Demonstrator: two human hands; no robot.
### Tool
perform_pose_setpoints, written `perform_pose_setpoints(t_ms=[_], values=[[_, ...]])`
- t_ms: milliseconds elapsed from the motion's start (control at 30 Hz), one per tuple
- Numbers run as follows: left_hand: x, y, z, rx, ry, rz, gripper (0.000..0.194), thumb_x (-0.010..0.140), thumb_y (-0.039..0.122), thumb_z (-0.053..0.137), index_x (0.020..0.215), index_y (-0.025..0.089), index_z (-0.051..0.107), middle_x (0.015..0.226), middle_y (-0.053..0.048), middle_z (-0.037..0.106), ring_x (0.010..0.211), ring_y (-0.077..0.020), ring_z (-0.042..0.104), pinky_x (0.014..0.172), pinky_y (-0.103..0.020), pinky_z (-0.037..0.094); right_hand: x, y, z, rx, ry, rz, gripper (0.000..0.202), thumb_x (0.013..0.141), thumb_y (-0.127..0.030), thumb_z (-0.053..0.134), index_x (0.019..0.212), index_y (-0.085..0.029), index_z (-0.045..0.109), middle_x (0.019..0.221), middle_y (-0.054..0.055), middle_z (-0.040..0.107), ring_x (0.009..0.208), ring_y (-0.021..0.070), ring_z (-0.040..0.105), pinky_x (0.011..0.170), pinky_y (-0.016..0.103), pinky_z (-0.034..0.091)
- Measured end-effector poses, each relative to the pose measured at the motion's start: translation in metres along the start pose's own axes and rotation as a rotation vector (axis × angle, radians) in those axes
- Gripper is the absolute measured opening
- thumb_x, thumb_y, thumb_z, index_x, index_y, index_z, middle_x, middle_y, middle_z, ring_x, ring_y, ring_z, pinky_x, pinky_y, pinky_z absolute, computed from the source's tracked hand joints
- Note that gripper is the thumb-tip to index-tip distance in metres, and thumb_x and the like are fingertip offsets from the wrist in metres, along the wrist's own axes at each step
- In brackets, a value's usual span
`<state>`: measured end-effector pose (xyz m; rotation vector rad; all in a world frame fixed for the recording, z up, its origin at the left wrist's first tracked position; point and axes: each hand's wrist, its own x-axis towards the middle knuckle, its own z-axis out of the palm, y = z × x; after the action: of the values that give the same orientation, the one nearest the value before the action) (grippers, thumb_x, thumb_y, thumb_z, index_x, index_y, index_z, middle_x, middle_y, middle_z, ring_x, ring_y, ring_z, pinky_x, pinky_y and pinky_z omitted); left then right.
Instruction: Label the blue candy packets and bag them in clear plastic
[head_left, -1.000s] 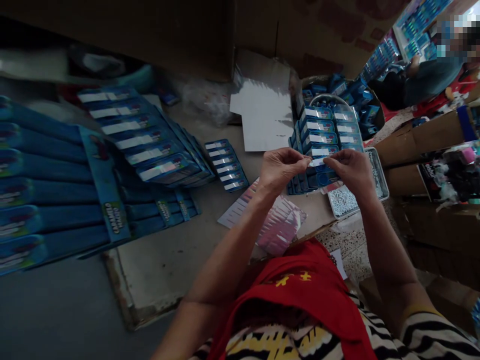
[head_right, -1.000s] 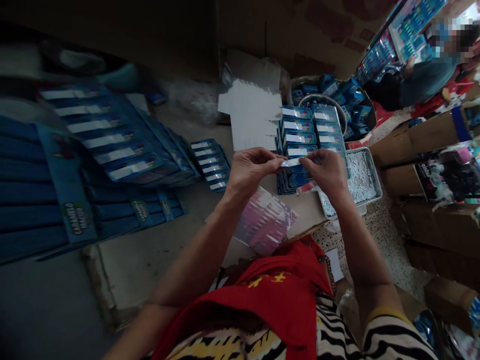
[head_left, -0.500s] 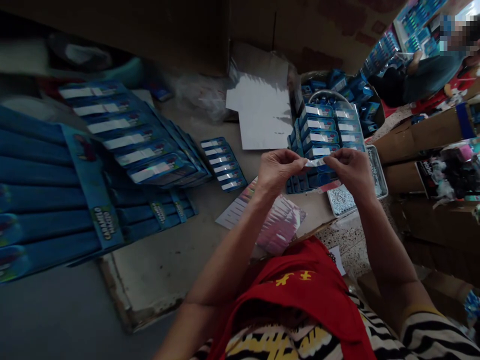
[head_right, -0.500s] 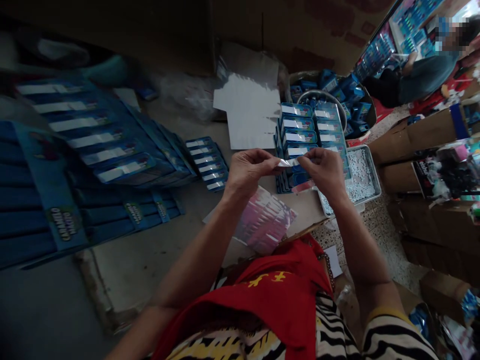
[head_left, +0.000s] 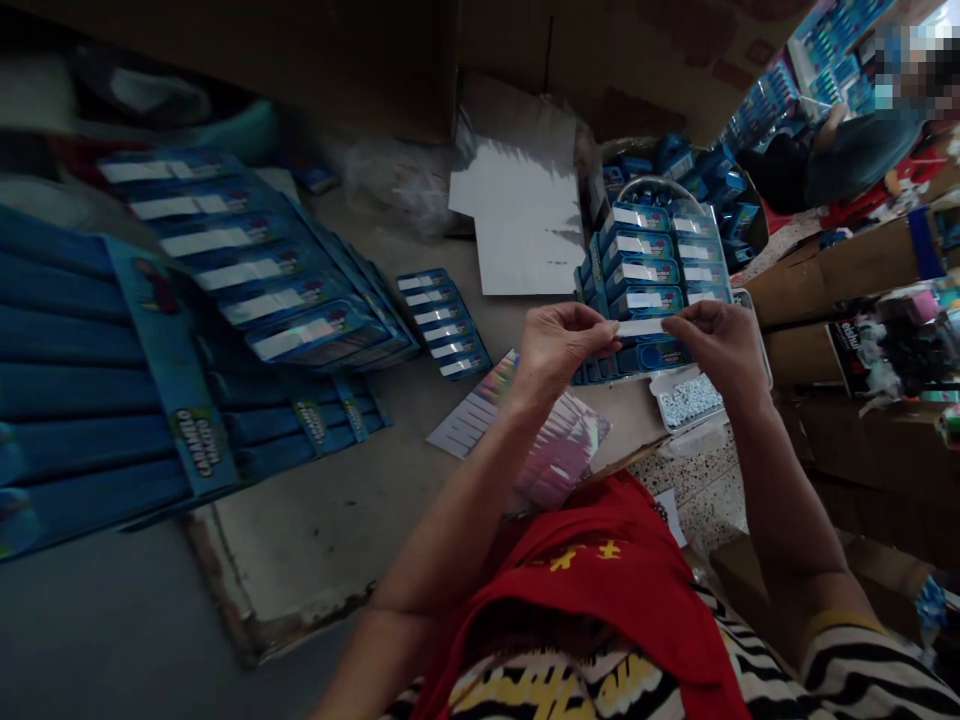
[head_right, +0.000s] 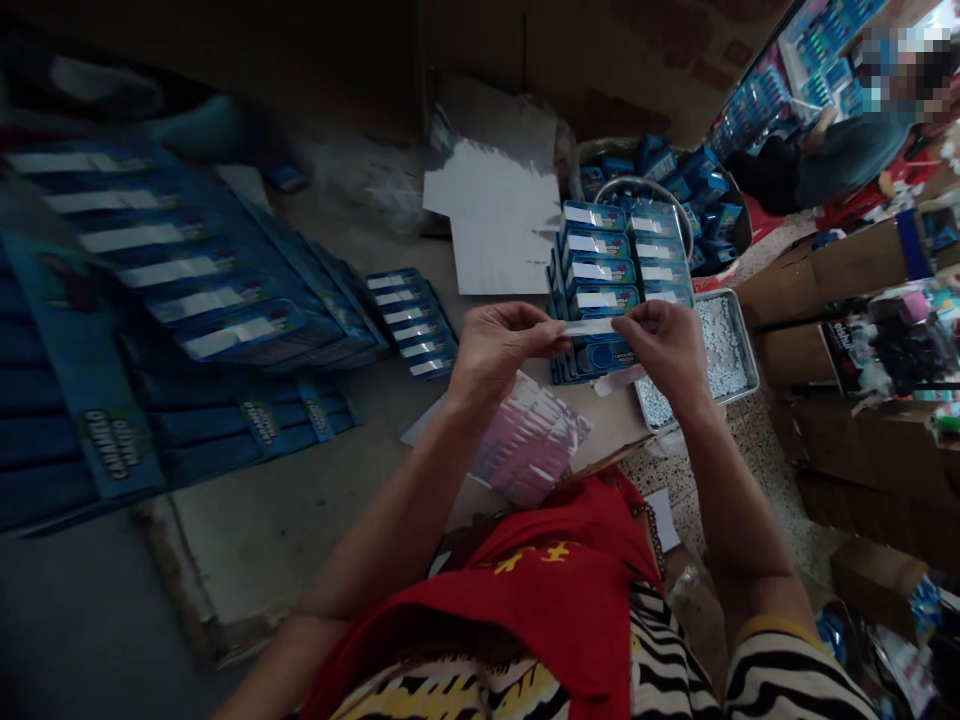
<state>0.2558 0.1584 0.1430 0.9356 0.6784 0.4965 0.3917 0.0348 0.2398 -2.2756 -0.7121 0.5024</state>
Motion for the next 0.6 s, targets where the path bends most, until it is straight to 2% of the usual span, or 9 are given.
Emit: perform_pose_setpoints(t_ms=[233,600], values=[[0.002,0.000,0.002,-0.034,-0.016,-0.009,0.038,0.059,0.042,0.096,0.069,0.016,0.071,0.062,-0.003,0.073,0.062,-0.0189,0.075,0.058,-0.026,0.062,0.005,0.012,0.005,-0.005,0.022,0.019,0.023,0.075,-0.041,0.079,0.070,-0.019,0.073,0.057,-0.002,0.061,0.053,0.0110,0.048,0.050,0.026,0.035],[0.009,-0.010,0.000,-0.004,-0.011,-0.026,0.036,0.060,0.042,0.094,0.070,0.017,0.071,0.063,-0.003,0.073,0.061,-0.0181,0.073,0.057,-0.027,0.060,0.013,0.023,0.008,-0.096,0.011,0.009,0.027,0.078,-0.045,0.080,0.070,-0.020,0.070,0.058,-0.002,0.060,0.055,0.0123,0.051,0.053,0.027,0.038]])
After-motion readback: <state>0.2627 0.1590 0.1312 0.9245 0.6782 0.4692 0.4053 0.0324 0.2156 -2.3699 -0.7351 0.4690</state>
